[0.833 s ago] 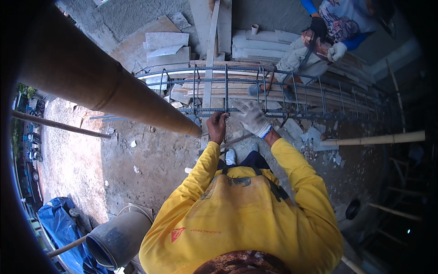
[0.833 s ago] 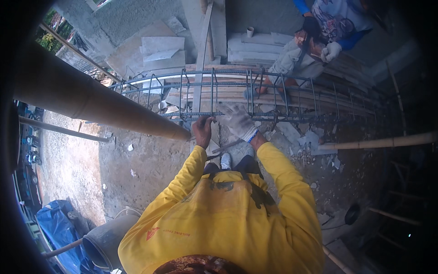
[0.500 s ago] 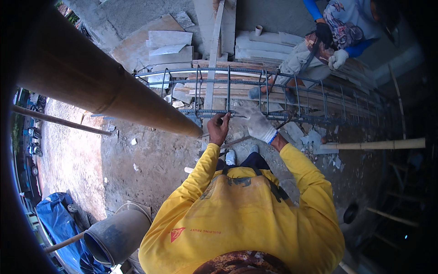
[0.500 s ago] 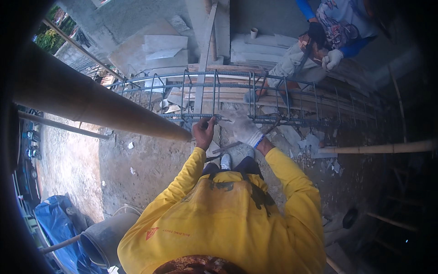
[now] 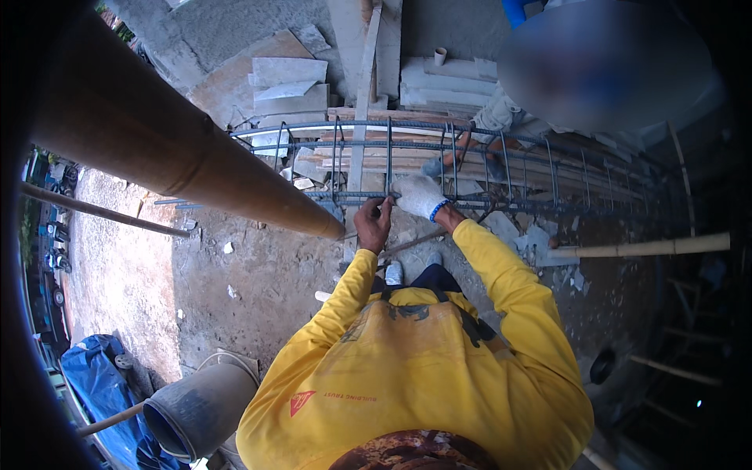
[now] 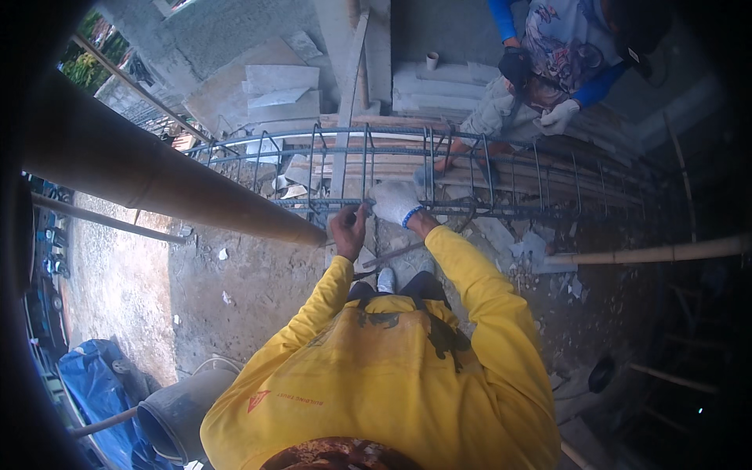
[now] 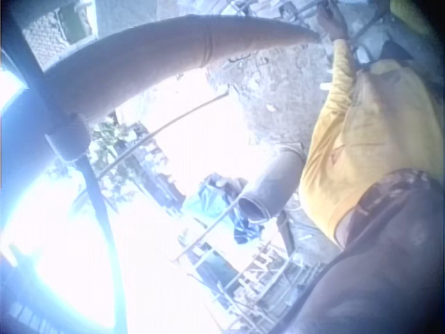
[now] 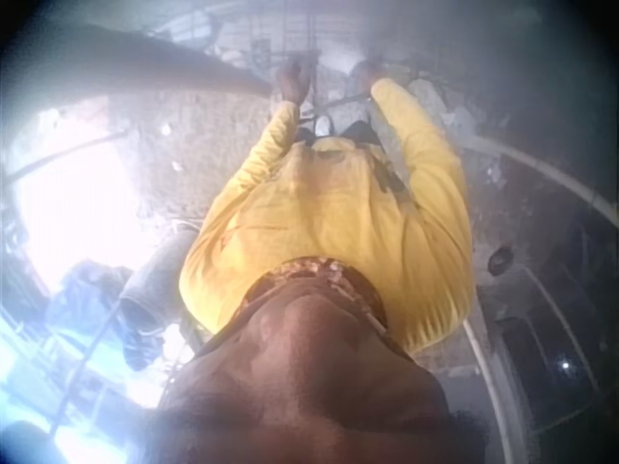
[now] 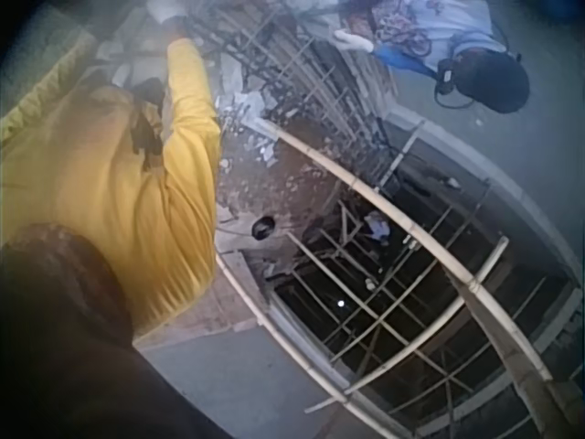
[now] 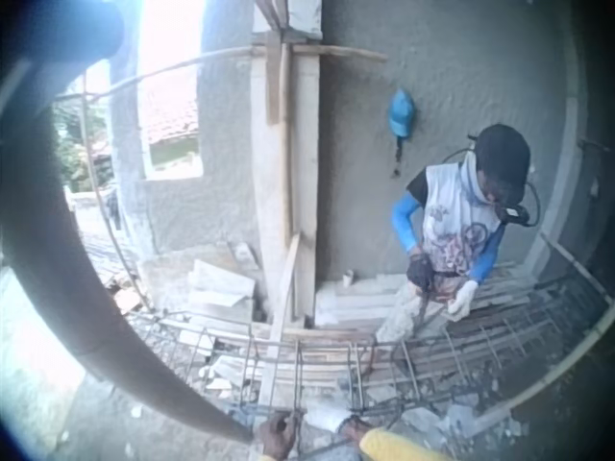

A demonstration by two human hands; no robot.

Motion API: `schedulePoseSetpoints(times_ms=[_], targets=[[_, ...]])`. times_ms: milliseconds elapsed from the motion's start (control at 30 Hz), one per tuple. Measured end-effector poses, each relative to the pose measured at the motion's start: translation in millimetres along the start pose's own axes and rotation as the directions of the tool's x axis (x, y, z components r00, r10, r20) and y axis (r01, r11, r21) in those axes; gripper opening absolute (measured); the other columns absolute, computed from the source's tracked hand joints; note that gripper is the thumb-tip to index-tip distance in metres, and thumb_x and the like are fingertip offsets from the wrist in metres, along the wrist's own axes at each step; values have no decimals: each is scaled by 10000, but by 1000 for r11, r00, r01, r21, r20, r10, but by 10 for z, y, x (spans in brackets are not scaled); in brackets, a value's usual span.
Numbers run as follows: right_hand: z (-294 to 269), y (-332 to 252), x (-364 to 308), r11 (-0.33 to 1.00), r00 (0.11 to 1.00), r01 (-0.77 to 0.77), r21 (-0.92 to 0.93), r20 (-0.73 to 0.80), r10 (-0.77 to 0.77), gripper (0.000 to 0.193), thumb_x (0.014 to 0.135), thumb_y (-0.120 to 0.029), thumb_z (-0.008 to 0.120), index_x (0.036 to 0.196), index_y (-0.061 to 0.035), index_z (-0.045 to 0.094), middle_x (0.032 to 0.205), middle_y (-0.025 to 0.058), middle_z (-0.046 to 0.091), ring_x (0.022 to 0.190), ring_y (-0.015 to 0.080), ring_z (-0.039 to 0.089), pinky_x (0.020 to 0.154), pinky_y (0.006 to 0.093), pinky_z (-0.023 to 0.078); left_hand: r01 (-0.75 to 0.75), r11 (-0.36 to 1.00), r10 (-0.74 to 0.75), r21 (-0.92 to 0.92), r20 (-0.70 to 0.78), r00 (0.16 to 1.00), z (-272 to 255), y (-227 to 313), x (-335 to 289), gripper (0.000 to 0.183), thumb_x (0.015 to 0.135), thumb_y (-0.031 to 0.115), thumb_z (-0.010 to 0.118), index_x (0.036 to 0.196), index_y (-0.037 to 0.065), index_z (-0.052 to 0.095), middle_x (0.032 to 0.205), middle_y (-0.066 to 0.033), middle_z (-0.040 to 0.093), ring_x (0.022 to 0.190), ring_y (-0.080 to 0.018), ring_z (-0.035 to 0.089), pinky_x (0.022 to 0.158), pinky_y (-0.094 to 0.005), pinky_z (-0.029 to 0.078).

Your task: The person uses pliers to twist and secure wire ties around the intersections of a steel rebar cage. They repeatedly position the wire, wrap it around the bars, and twist it tight to fasten the structure.

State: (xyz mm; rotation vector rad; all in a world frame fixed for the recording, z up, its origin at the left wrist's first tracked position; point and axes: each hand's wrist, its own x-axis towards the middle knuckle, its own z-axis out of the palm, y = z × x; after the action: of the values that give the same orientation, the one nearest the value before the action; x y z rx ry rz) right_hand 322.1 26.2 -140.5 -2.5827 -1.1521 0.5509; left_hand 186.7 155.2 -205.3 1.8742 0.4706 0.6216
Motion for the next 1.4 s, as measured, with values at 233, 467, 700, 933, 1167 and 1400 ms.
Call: schedulePoseSetpoints(times_ms=[233,467,700,933,1167,1400], targets=[[-221,445,156,908,932,115,404,273,-240,390,982,-266,621,1315,-93,727,1203,179,759,1066,312,727,919,407,579,7,1000,-7,25,-7,1000,-17,32,-11,269,974,247,813,946,-20,789,820,-186,742,652,-231,686,637,-355,520],[-167,352,353,897,939,245,368,142,-314,374,906,-332,738,1167,-70,793,1124,223,777,1083,410,723,976,460,555,-11,1000,11,21,-14,1000,-23,12,-15,258,971,247,809,930,-7,789,808,-184,724,668,-319,683,639,-388,519],[-203,60,282,971,936,211,-117,-262,-235,290,847,-323,725,945,-62,805,1010,194,749,1026,400,704,911,520,535,-113,992,115,61,-34,993,-10,-34,-1,217,982,185,804,944,-28,782,753,-133,691,620,-173,600,601,-333,469],[-273,-153,23,963,919,207,-172,-304,-252,210,871,-275,696,942,-100,788,979,163,742,1002,381,711,879,522,546,-38,999,38,1,-8,999,-37,27,1,232,960,226,818,903,5,776,771,-167,676,628,-303,639,604,-396,486],[-241,-264,-88,984,950,132,-119,-269,-160,221,898,-258,658,951,-83,783,971,181,758,945,400,728,847,539,556,-84,995,84,62,-6,996,-67,10,0,215,971,210,801,923,2,780,787,-156,688,634,-267,636,611,-379,484],[-241,-314,-150,880,993,-76,469,-45,110,267,899,-242,664,920,5,764,836,177,752,785,296,746,712,437,570,-109,993,109,44,9,994,-66,-37,-28,189,990,165,762,956,-21,776,807,-167,707,646,-243,638,637,-359,491]])
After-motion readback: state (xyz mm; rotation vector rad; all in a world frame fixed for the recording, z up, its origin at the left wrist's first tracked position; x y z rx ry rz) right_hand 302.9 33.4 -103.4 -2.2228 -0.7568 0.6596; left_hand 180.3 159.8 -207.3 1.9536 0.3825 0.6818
